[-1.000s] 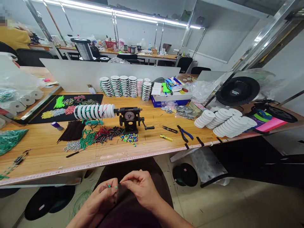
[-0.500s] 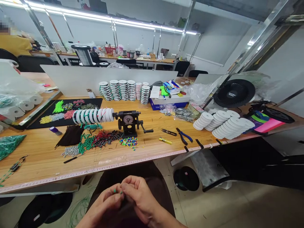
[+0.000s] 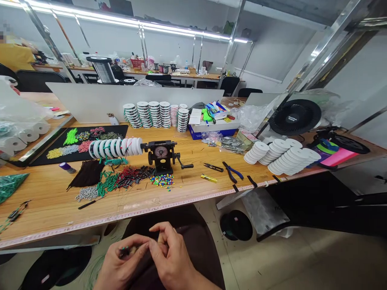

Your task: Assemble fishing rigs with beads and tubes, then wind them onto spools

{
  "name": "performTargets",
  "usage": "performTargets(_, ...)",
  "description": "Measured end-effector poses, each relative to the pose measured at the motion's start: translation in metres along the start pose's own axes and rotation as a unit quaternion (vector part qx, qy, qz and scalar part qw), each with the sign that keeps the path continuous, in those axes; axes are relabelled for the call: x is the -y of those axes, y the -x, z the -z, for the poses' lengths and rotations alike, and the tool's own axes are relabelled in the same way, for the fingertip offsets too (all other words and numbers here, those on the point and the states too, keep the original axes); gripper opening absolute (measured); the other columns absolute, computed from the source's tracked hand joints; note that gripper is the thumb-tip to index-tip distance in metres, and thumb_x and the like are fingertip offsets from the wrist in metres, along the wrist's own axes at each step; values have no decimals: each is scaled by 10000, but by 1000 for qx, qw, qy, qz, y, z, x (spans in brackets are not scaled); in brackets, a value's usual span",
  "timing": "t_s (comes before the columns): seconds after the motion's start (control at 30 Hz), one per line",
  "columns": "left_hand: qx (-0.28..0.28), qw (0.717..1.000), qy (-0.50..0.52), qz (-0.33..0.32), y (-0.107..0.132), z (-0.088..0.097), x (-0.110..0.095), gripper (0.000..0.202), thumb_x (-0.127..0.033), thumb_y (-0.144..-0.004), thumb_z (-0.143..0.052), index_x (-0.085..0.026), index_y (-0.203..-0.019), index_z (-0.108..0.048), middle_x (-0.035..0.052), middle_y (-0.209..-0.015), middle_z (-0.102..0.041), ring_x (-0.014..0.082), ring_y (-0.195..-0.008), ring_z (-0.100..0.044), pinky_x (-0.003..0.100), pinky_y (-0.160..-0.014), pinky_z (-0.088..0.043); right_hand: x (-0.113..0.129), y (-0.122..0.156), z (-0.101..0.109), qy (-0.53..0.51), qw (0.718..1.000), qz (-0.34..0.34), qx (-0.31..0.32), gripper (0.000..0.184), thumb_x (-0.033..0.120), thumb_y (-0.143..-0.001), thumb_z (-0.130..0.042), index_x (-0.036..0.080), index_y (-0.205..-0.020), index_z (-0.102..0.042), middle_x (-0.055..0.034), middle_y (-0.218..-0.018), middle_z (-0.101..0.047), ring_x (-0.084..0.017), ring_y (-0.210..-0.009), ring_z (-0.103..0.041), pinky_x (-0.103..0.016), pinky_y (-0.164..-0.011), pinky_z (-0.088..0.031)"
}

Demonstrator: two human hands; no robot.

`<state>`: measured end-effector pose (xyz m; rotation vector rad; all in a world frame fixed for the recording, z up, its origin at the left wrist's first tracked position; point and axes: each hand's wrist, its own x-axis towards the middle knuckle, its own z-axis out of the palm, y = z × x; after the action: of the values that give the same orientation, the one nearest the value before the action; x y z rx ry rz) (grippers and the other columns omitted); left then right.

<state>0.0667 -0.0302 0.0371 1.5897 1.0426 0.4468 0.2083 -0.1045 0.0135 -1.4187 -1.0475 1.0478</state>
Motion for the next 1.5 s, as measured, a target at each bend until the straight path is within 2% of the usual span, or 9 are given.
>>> performTargets(0.27,4,1000,-1,24,-4,6,-6,435,-610,-733,-656,-184,-646,-634,16,-646,-561,149,-599,-429,238,-523,-340,1,0,4,259,946,188,-52,131,168,-838,-560,194,-827,-687,37,-599,-538,-121,-559,-464,-301,-660,-313)
performTargets(0.5,-41,996,39,63,-1,49,23,486,-685,-667,-687,-200,-654,-656,-18,-587,-415,138,-578,-311,249,-509,-271,-36,-13,61,247,963,63,-88,188,207,-908,-536,198,-854,-716,-26,-782,-719,-171,-708,-661,-256,-657,-442)
performTargets(0.63,-22,999,-8,39,3,43,22,435,-618,-756,-644,-193,-664,-649,-24,-586,-388,141,-585,-309,255,-535,-271,-47,-10,86,389,920,-49,16,176,139,-879,-599,194,-848,-763,-82,-853,-766,-288,-849,-714,-363,-780,-488)
performTargets(0.83,32,995,-89,13,5,12,0,322,-455,-846,-573,-185,-679,-631,-33,-561,-402,133,-545,-310,258,-512,-254,-3,1,44,126,985,7,120,458,210,-848,-651,288,-1298,-615,-52,-1227,-679,-245,-1153,-599,-369,-1016,-427)
performTargets(0.97,65,992,-104,27,8,15,-6,294,-428,-849,-576,-178,-720,-661,-12,-608,-488,141,-585,-377,249,-540,-304,2,-2,13,-11,993,-44,107,178,326,-869,-605,188,-937,-696,17,-749,-585,-139,-704,-524,-233,-661,-416)
performTargets(1.07,93,992,-72,36,8,23,-8,260,-418,-821,-608,-177,-772,-692,17,-698,-591,150,-640,-456,241,-576,-349,-11,-2,3,-13,993,-75,88,288,417,-861,-624,157,-744,-665,50,-616,-432,-107,-584,-359,-228,-541,-278)
performTargets(1.13,56,995,-74,21,2,34,-7,287,-448,-795,-611,-175,-748,-687,16,-679,-595,149,-623,-470,241,-563,-353,-19,-1,1,9,996,-68,64,330,457,-874,-611,161,-748,-686,50,-594,-425,-107,-562,-339,-237,-531,-258)
performTargets(1.33,-279,939,-203,14,-53,121,9,417,-551,-800,-448,-174,-817,-625,-47,-539,-407,160,-554,-448,275,-578,-390,-29,3,19,162,981,-14,-108,369,542,-885,-592,218,-773,-730,13,-563,-497,-180,-640,-497,-260,-636,-391)
performTargets(1.5,-277,903,-322,71,-118,177,9,209,-361,-867,-580,-172,-837,-664,-28,-602,-546,166,-596,-539,291,-595,-413,-38,8,17,108,993,-18,-50,334,492,-902,-528,210,-735,-591,4,-693,-547,-156,-638,-495,-240,-601,-388)
